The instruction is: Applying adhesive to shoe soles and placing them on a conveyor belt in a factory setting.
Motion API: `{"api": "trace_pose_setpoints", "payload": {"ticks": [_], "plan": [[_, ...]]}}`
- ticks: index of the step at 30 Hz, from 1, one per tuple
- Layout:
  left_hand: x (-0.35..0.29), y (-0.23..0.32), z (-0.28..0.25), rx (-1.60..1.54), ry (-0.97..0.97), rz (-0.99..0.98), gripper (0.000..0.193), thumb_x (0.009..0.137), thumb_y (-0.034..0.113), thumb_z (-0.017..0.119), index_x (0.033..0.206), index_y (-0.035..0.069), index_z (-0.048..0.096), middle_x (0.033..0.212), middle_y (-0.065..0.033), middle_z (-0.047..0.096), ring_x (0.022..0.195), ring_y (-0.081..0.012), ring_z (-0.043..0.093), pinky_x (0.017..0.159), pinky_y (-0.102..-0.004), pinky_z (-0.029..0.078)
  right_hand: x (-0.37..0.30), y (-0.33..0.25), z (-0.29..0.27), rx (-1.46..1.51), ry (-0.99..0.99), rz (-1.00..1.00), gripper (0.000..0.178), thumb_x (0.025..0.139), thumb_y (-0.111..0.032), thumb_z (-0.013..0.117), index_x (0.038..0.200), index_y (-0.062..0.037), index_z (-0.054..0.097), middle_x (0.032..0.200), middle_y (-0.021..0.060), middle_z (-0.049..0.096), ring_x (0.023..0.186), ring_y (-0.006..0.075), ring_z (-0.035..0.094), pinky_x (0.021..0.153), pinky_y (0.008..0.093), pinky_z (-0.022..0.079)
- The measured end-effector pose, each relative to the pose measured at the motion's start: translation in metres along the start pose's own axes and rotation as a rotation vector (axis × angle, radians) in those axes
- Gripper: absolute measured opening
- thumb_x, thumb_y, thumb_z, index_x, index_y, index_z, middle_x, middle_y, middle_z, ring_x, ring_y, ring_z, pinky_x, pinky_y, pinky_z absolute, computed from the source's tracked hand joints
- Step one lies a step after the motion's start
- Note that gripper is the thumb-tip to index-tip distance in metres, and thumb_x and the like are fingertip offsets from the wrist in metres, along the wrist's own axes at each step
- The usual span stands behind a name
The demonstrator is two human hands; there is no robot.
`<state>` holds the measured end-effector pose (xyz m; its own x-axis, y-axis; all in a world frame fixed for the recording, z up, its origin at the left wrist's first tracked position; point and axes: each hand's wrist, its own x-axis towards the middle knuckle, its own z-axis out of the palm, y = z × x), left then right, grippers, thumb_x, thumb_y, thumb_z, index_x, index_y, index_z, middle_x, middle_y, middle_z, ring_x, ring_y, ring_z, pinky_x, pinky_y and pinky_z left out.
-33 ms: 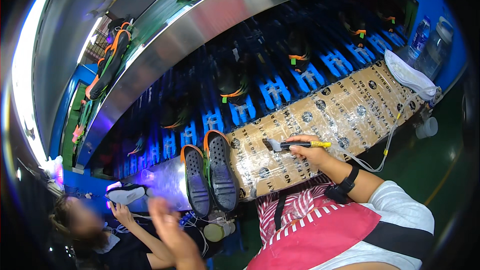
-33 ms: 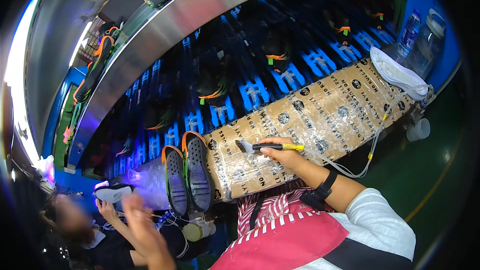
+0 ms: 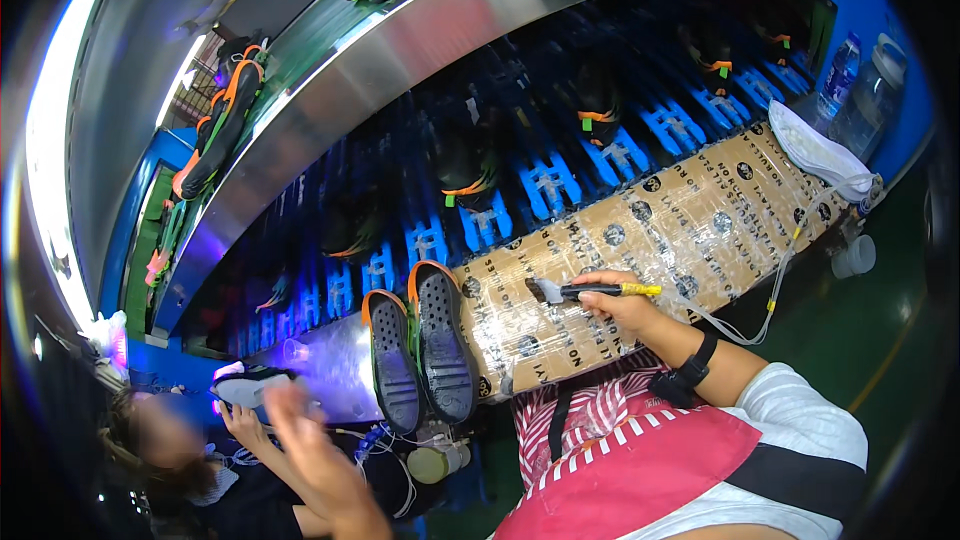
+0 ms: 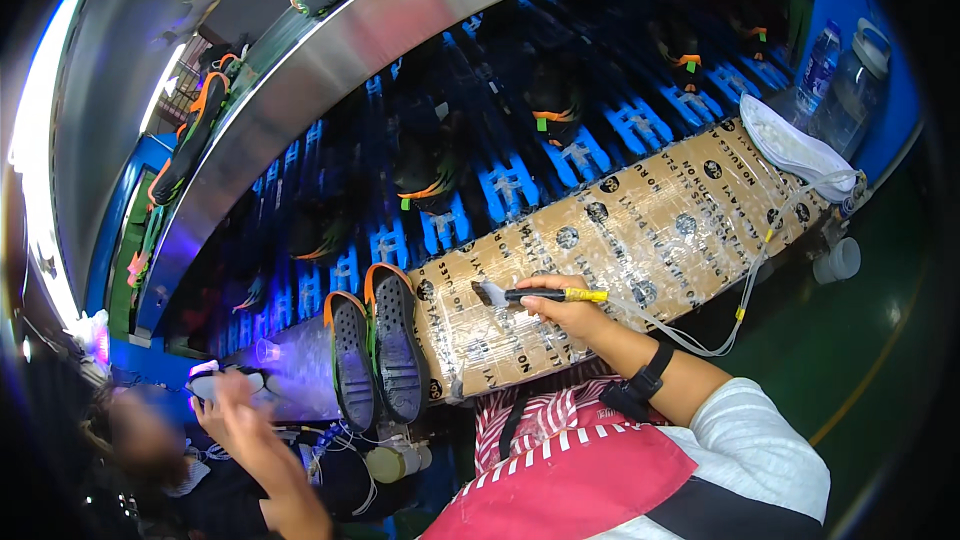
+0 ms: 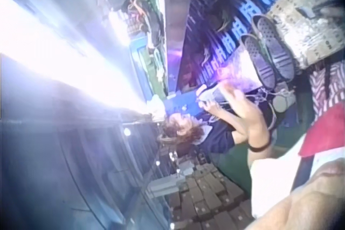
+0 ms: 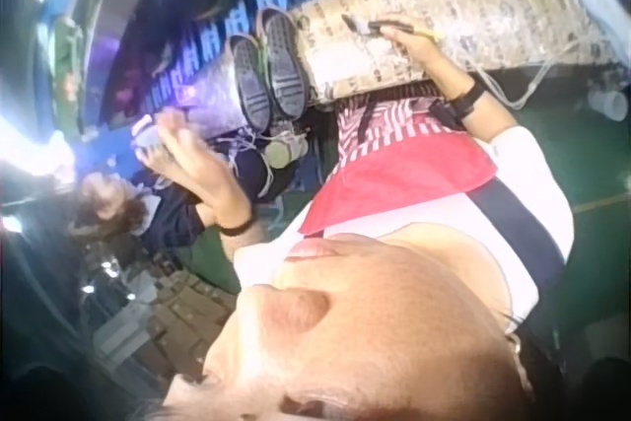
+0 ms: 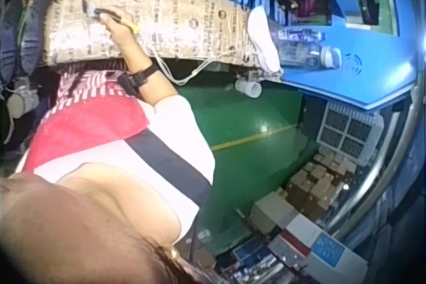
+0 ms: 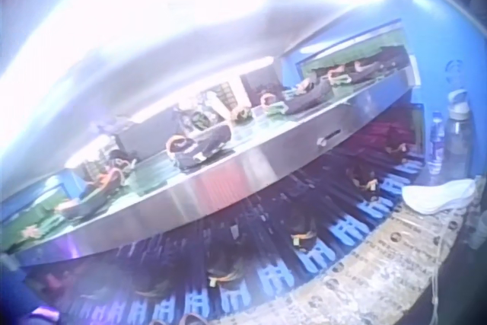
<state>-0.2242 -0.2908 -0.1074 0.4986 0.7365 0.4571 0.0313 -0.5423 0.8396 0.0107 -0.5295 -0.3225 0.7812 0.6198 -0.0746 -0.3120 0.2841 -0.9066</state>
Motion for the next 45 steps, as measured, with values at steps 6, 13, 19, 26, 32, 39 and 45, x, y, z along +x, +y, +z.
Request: {"api": "trace_pose_setpoints", "payload": {"ticks": [6, 13, 19, 26, 32, 39, 45], "plan": [[0.173, 0.001, 0.002, 0.217, 0.004, 0.307, 0.058, 0.095, 0.028, 0.037, 0.139, -0.004, 0.02, 0.144, -0.0215, 0.024, 0.135, -0.0268, 0.022, 0.108, -0.0348, 0.017, -0.001, -0.002, 0.003, 0.022, 0.002, -0.001, 0.029, 0.082, -0.008, 0.062, 0.109, 0.0017, 0.059, 0.074, 0.004, 0.061, 0.056, 0.0048, 0.052, 0.049, 0.0164, 0.042], [0.292, -0.021, 0.042, 0.513, -0.042, 0.361, 0.068, 0.095, 0.043, 0.032, 0.139, -0.006, 0.017, 0.144, -0.0243, 0.021, 0.135, -0.0316, 0.019, 0.109, -0.0349, 0.017, -0.003, -0.003, 0.009, -0.03, 0.012, -0.02, 0.031, 0.08, -0.01, 0.065, 0.109, 0.0006, 0.06, 0.074, 0.0046, 0.062, 0.055, 0.0047, 0.053, 0.048, 0.016, 0.042], [0.31, -0.029, 0.053, 0.595, -0.044, 0.269, 0.062, 0.095, 0.038, 0.032, 0.137, -0.007, 0.023, 0.142, -0.0205, 0.028, 0.132, -0.0288, 0.027, 0.108, -0.0327, 0.019, -0.005, -0.003, 0.011, -0.017, 0.03, 0.015, 0.031, 0.08, -0.009, 0.065, 0.108, 0.0014, 0.06, 0.073, 0.0042, 0.061, 0.056, 0.0048, 0.052, 0.049, 0.0167, 0.042], [0.361, -0.04, 0.016, 0.811, 0.217, 0.279, 0.074, 0.078, 0.029, 0.06, 0.138, 0.0, 0.026, 0.133, -0.0274, 0.038, 0.126, -0.0379, 0.035, 0.104, -0.0392, 0.028, -0.005, -0.001, 0.011, 0.001, 0.048, 0.018, 0.03, 0.08, -0.014, 0.065, 0.107, -0.0027, 0.062, 0.074, 0.0016, 0.063, 0.058, 0.0031, 0.052, 0.051, 0.0162, 0.04], [0.396, -0.02, 0.019, 1.166, 0.168, 0.071, 0.081, 0.077, 0.032, 0.064, 0.142, 0.024, 0.016, 0.135, -0.0286, 0.033, 0.121, -0.0404, 0.041, 0.097, -0.0451, 0.037, -0.006, -0.002, 0.012, 0.001, 0.09, 0.032, 0.029, 0.08, -0.014, 0.065, 0.108, -0.004, 0.062, 0.073, 0.0012, 0.061, 0.057, 0.0026, 0.05, 0.049, 0.0159, 0.039], [0.415, -0.039, 0.022, 1.085, 0.312, 0.209, 0.039, 0.077, 0.034, 0.066, 0.104, 0.01, 0.049, 0.098, -0.0209, 0.06, 0.094, -0.0333, 0.059, 0.083, -0.0413, 0.044, -0.006, -0.007, 0.016, -0.005, 0.088, 0.01, 0.028, 0.082, -0.015, 0.064, 0.108, -0.0033, 0.062, 0.073, 0.0002, 0.061, 0.057, 0.0024, 0.05, 0.049, 0.0156, 0.038], [0.427, -0.078, -0.021, 0.703, 0.421, 0.453, 0.032, 0.077, 0.031, 0.069, 0.082, 0.003, 0.054, 0.084, -0.0122, 0.063, 0.076, -0.0246, 0.059, 0.073, -0.0353, 0.046, -0.006, -0.006, 0.017, -0.006, 0.115, 0.006, 0.028, 0.082, -0.015, 0.064, 0.108, -0.0046, 0.063, 0.073, -0.001, 0.06, 0.055, 0.002, 0.048, 0.048, 0.0165, 0.036]]}}
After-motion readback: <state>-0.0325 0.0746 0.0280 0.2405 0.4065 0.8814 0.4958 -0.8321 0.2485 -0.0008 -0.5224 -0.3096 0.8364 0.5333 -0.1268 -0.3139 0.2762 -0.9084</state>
